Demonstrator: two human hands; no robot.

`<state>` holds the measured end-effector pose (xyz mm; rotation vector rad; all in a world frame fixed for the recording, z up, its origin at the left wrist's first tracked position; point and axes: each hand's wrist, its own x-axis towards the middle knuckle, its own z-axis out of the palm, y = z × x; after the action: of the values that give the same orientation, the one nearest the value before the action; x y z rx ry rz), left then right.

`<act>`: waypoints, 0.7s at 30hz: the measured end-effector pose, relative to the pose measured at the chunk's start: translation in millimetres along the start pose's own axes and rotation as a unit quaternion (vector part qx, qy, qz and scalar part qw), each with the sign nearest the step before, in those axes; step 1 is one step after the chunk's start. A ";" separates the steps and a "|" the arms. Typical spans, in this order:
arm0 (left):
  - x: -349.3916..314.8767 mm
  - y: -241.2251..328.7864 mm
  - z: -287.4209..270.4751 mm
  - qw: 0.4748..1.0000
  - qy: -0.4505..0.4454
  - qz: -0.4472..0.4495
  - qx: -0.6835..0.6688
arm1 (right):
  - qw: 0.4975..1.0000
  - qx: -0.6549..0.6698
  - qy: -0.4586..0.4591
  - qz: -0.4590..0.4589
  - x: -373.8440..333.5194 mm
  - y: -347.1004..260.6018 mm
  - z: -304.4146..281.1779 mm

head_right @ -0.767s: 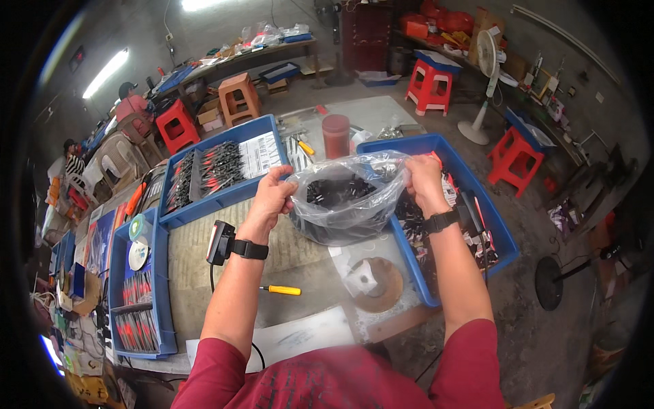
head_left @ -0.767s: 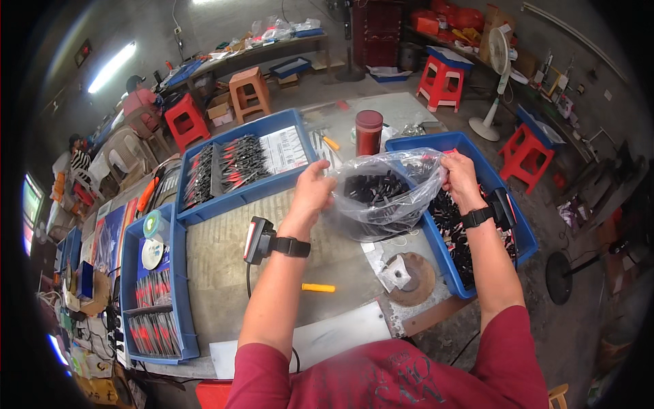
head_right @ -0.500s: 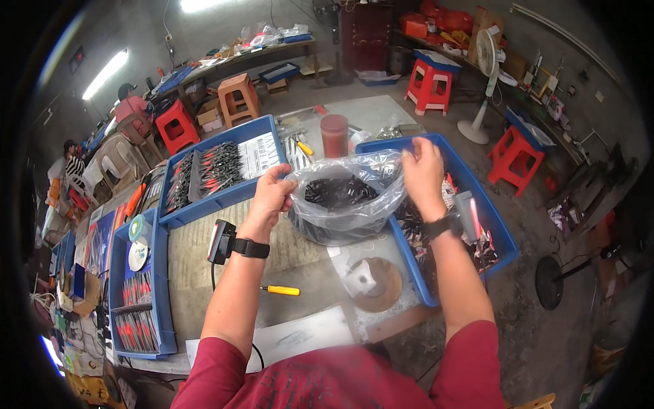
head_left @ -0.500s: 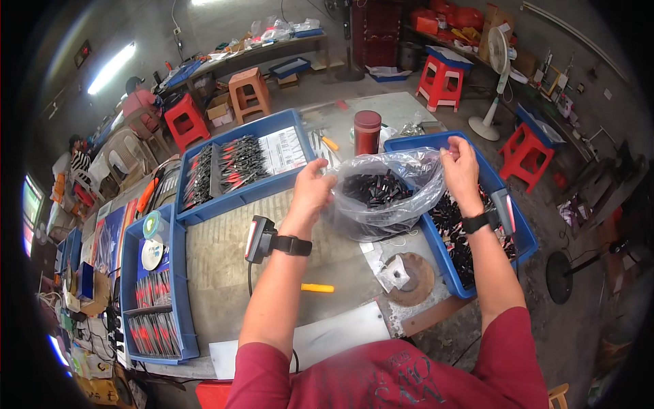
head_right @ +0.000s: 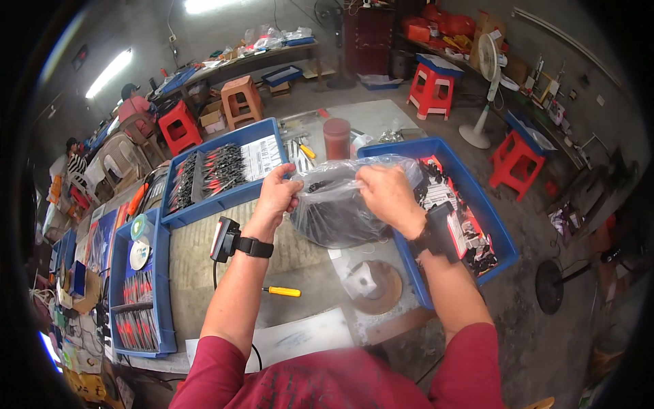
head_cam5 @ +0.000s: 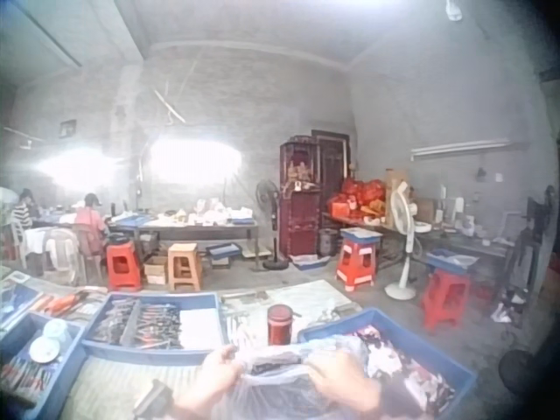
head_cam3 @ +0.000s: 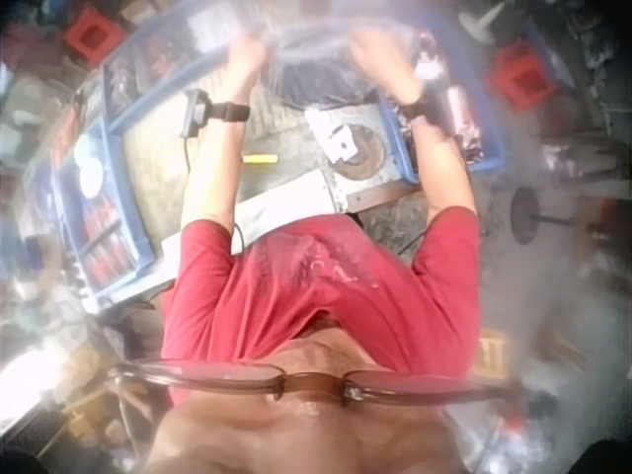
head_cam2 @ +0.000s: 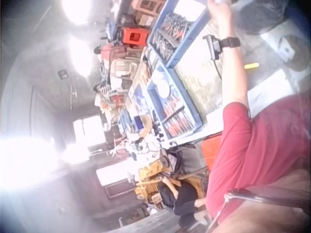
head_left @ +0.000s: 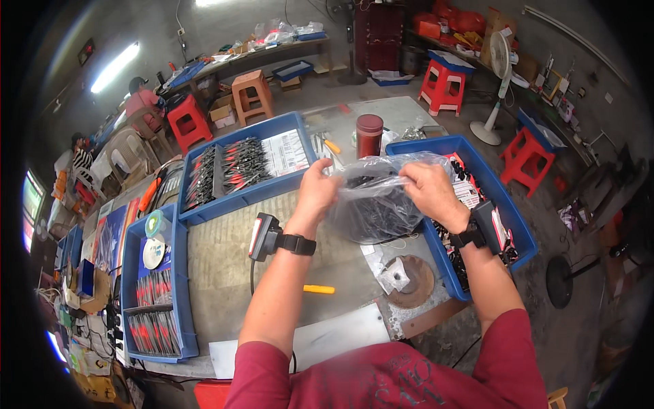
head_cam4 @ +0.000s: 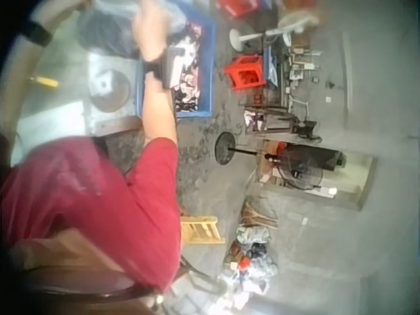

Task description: The person packs small black padlocks from a blue bin into a clear plastic bag. They repeatedly scoop the locks with both hands and place them into the bag, then set the filled bag on the table.

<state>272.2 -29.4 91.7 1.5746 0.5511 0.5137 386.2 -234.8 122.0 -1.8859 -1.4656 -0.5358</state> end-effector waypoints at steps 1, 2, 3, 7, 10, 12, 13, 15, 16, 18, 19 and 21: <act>-0.4 1.1 0.4 1.000 0.002 0.006 0.008 | 0.999 -0.003 -0.027 0.016 1.6 -0.5 -0.6; -1.3 2.1 0.9 1.000 0.004 0.012 0.016 | 0.999 -0.002 -0.044 0.019 3.3 -1.7 -1.3; -2.5 2.8 1.3 1.000 0.006 0.018 0.023 | 0.998 0.003 -0.061 0.022 4.1 -3.1 -2.2; -9.7 2.6 -0.3 1.000 -0.013 0.017 0.009 | 0.998 -0.020 -0.065 0.011 -7.0 -9.5 -7.5; -15.2 -2.8 -2.9 0.999 -0.034 0.017 0.034 | 0.981 -0.064 -0.176 -0.041 -28.2 -14.3 -10.2; -19.2 -9.7 -3.6 0.997 -0.057 0.008 0.052 | 0.980 -0.050 -0.192 -0.029 -42.3 -15.8 -10.1; -22.6 -14.3 -4.1 0.996 -0.068 0.013 0.056 | 0.972 -0.071 -0.224 -0.013 -49.4 -16.3 -10.7; -26.1 -21.5 -0.9 0.990 -0.073 0.042 0.112 | 0.960 -0.076 -0.269 0.005 -61.1 -17.1 -12.2; -27.6 -24.1 0.8 0.986 -0.076 0.060 0.137 | 0.951 -0.083 -0.297 0.020 -65.2 -17.1 -13.4; -32.3 -26.4 2.4 0.978 -0.073 0.082 0.179 | 0.951 -0.053 -0.305 0.019 -70.7 -17.8 -17.4; -34.4 -25.5 3.6 0.971 -0.060 0.109 0.203 | 0.954 -0.035 -0.298 0.023 -73.2 -19.3 -20.6; -38.9 -20.0 6.8 0.956 -0.013 0.107 0.274 | 0.967 0.013 -0.254 0.011 -75.1 -21.8 -27.6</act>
<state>245.2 -57.8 71.3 2.1861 0.5319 0.5282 346.6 -302.6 95.4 -2.1117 -1.7503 -0.0111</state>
